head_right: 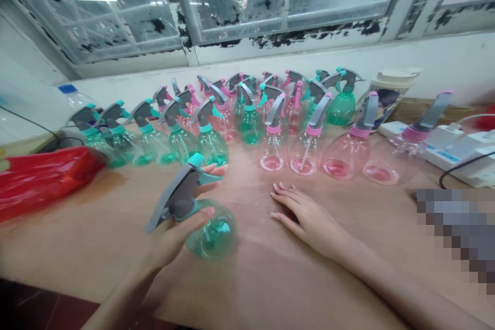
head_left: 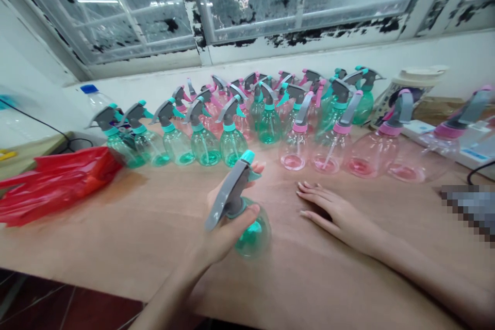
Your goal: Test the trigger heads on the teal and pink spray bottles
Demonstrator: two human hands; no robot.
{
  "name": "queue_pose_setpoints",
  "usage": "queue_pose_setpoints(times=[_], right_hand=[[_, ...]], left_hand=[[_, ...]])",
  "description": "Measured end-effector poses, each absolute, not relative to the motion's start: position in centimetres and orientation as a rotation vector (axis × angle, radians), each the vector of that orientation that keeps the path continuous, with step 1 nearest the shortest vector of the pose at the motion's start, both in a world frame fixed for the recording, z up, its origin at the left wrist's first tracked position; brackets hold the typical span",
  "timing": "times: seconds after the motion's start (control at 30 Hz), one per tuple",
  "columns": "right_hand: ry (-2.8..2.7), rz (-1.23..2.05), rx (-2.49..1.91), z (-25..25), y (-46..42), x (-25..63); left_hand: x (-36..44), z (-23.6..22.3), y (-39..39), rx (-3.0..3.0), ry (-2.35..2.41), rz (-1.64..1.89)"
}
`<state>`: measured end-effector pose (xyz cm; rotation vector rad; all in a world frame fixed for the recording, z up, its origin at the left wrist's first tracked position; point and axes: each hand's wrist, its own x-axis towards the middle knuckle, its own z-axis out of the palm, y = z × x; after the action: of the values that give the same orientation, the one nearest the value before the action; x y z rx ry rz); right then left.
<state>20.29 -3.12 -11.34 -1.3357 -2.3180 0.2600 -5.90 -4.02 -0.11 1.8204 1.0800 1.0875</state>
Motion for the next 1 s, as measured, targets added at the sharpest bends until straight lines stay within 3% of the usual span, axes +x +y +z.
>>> queue_pose_setpoints(times=[1.0], right_hand=[[-2.311, 0.287, -1.341, -11.32, -3.13, 20.34]], left_hand=[[-5.06, -0.15, -4.23, 1.833, 1.134, 1.107]])
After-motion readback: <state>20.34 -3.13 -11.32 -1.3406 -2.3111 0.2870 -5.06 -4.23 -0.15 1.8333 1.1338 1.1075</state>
